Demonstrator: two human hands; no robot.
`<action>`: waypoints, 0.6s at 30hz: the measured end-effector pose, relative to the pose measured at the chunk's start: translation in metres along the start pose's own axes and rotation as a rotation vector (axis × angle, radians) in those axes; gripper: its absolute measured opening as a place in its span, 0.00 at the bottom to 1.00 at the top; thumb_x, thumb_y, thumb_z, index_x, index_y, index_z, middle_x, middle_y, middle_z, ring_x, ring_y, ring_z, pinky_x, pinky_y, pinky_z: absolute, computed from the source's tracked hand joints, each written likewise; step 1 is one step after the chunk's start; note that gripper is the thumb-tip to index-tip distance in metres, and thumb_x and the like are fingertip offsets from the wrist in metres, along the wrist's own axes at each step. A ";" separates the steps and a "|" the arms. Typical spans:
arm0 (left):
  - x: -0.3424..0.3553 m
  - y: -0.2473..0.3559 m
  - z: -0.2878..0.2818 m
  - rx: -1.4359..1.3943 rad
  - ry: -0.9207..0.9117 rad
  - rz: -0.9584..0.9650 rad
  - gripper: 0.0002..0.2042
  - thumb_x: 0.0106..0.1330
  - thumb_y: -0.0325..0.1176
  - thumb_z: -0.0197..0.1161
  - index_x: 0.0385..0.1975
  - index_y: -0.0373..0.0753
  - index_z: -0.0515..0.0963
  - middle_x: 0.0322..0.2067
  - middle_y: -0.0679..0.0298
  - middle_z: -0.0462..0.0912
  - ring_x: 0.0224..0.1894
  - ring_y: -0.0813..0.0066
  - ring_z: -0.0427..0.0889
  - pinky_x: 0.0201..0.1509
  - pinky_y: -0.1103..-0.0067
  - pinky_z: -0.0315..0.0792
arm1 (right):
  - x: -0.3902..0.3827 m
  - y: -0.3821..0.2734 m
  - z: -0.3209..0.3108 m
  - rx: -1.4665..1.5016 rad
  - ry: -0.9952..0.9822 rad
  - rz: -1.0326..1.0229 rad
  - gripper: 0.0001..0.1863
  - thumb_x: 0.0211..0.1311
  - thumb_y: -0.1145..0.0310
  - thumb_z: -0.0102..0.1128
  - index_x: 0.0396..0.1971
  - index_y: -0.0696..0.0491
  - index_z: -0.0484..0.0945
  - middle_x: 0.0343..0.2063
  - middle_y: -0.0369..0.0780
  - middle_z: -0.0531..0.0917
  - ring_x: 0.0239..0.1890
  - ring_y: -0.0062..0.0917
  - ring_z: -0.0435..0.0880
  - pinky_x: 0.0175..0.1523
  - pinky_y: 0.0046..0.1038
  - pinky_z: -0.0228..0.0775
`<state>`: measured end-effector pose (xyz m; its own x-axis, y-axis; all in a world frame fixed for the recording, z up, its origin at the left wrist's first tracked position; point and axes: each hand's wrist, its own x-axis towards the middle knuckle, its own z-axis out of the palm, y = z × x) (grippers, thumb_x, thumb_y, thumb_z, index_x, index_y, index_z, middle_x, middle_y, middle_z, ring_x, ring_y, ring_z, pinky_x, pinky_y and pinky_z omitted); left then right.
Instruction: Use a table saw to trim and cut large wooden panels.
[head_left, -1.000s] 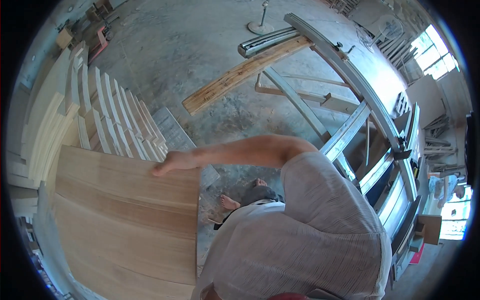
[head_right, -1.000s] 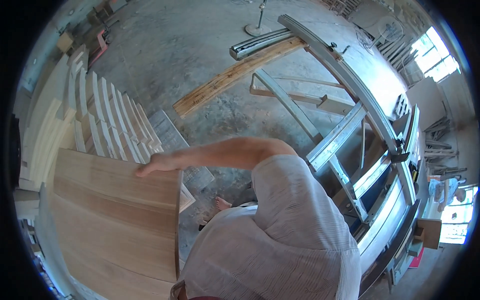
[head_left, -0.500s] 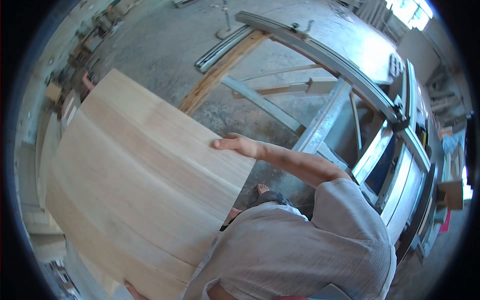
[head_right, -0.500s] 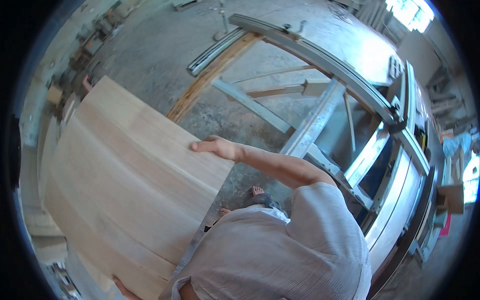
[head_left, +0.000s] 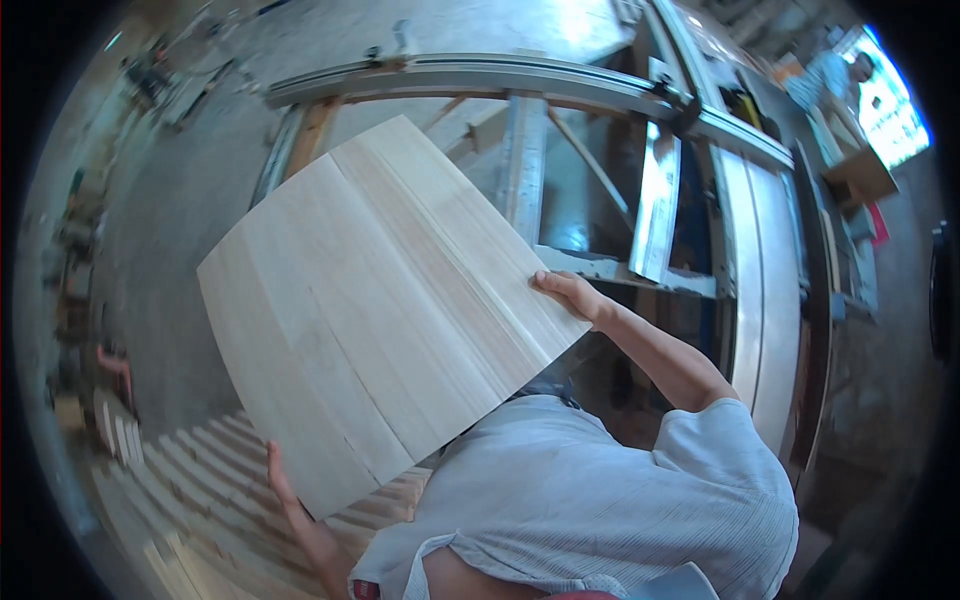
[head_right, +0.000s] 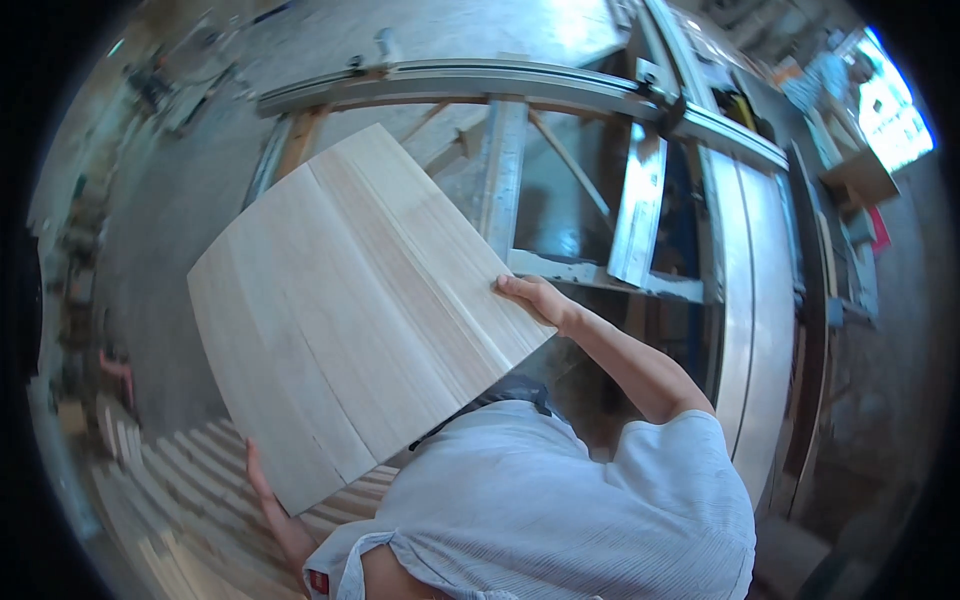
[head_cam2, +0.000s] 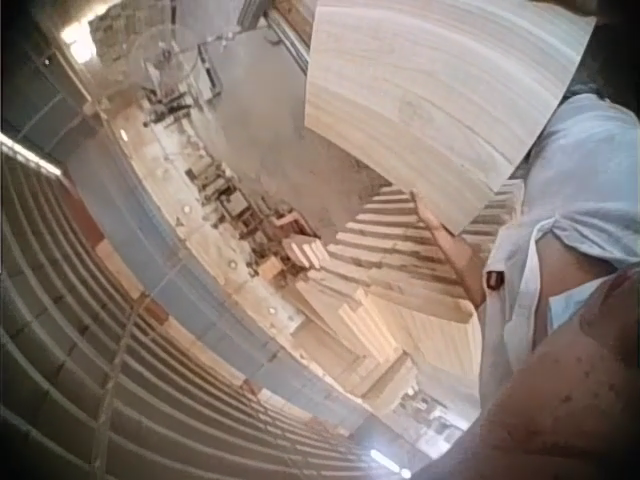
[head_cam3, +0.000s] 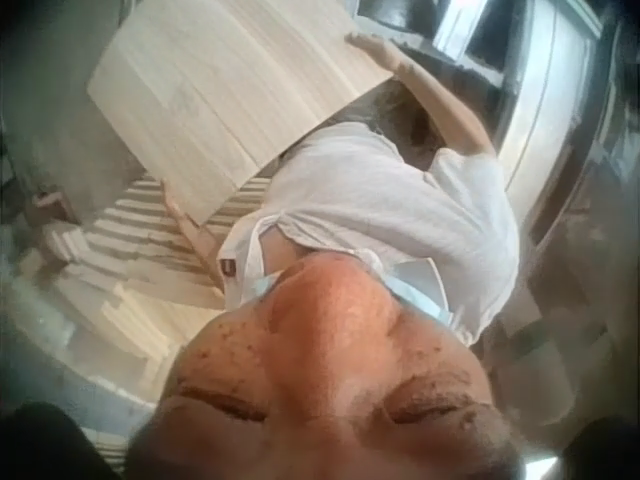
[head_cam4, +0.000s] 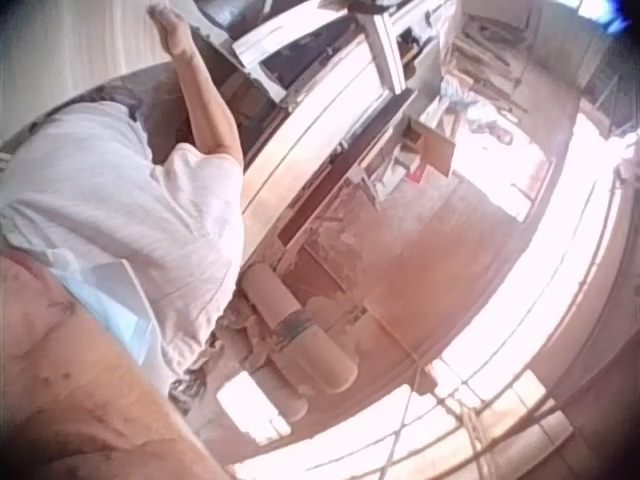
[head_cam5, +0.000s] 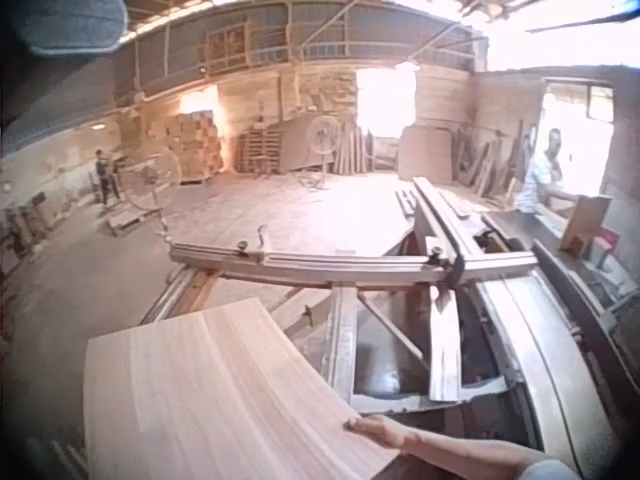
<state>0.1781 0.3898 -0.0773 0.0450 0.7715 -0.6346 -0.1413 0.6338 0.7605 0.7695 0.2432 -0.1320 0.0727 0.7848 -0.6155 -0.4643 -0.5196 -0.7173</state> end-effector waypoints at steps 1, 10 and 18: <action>0.030 0.006 0.022 -0.019 -0.159 -0.019 0.31 0.70 0.56 0.55 0.65 0.38 0.68 0.60 0.57 0.73 0.59 0.59 0.73 0.63 0.66 0.67 | -0.003 0.006 -0.011 0.005 0.064 -0.009 0.37 0.66 0.39 0.56 0.52 0.64 0.78 0.41 0.43 0.84 0.40 0.24 0.84 0.45 0.26 0.74; 0.230 -0.010 0.130 0.030 -0.553 -0.348 0.31 0.71 0.54 0.55 0.65 0.35 0.68 0.59 0.57 0.76 0.60 0.62 0.74 0.65 0.66 0.68 | -0.029 0.062 -0.028 0.160 0.525 -0.086 0.29 0.66 0.47 0.59 0.42 0.63 0.82 0.36 0.38 0.85 0.37 0.22 0.83 0.45 0.27 0.73; 0.318 -0.068 0.135 0.046 -0.709 -0.560 0.29 0.68 0.51 0.62 0.61 0.35 0.72 0.55 0.58 0.79 0.56 0.65 0.79 0.61 0.67 0.72 | -0.036 0.156 -0.031 0.349 0.567 0.087 0.39 0.63 0.40 0.55 0.62 0.57 0.70 0.53 0.46 0.81 0.54 0.35 0.81 0.60 0.39 0.70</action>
<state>0.3358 0.5992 -0.3123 0.6960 0.1933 -0.6915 0.1233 0.9166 0.3804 0.7215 0.1235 -0.2321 0.4300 0.3966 -0.8110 -0.7409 -0.3582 -0.5681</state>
